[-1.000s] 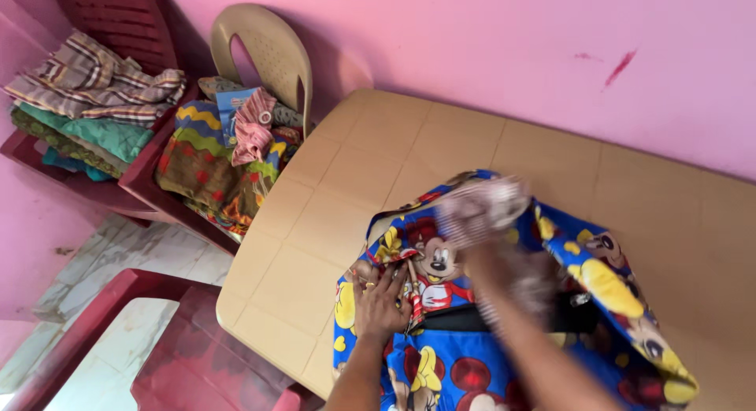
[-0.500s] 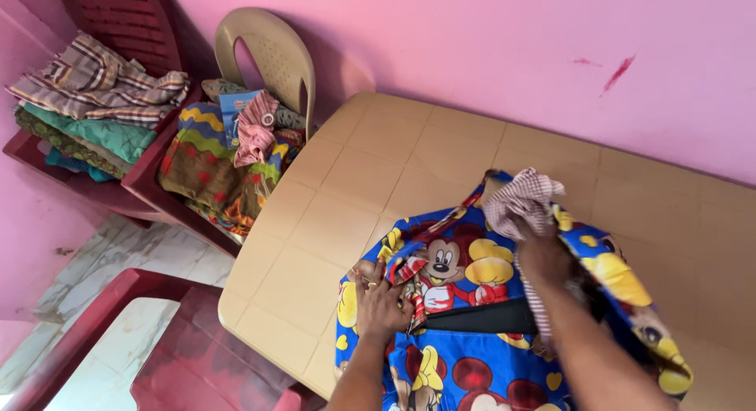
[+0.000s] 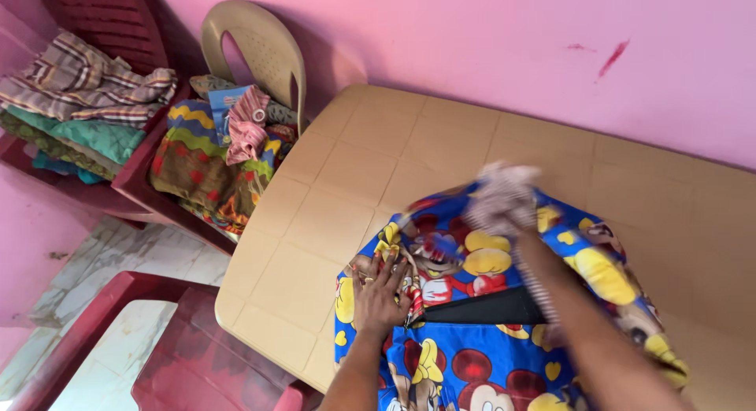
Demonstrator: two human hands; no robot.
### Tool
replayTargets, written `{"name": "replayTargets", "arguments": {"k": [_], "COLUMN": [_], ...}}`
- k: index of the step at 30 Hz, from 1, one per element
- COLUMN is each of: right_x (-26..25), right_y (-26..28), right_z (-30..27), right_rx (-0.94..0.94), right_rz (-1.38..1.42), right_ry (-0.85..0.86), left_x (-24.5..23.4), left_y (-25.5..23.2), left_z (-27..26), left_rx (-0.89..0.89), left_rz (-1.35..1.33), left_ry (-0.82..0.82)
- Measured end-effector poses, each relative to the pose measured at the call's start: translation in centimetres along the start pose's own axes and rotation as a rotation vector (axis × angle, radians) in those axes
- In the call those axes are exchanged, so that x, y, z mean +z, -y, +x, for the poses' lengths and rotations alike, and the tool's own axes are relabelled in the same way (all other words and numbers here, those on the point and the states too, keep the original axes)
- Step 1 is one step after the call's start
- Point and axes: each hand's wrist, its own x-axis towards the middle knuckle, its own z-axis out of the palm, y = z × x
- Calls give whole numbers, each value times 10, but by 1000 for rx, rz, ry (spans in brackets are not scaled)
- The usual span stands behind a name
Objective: The person wipes the exterior of a blue patterned bag with a checkered cloth. They repeatedly turn the bag over and wipe different sides, including the top, bottom, and sides, on a beige table.
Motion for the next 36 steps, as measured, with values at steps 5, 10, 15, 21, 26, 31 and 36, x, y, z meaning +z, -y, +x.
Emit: {"name": "replayTargets", "arguments": {"k": [5, 10, 15, 21, 26, 31, 36], "right_x": [-3, 43, -4, -24, -78, -19, 9], "right_y": [-44, 116, 166, -26, -60, 115, 149], "right_z": [16, -17, -62, -9, 12, -8, -61], "right_rx": [329, 48, -466, 42, 218, 43, -622], "right_rz": [-10, 172, 214, 100, 363, 482, 220], "right_ry": [78, 259, 147, -89, -466, -163, 205], "left_x": [0, -12, -9, -5, -1, -2, -8], "left_y": [-1, -4, -5, -1, 2, 2, 1], "left_z": [6, 4, 4, 4, 9, 8, 11], "left_rx": [59, -36, -91, -20, 61, 57, 25], "left_rz": [-28, 20, -53, -53, -16, -26, -45], "left_ry": [-108, 99, 175, 73, -57, -56, 64]}}
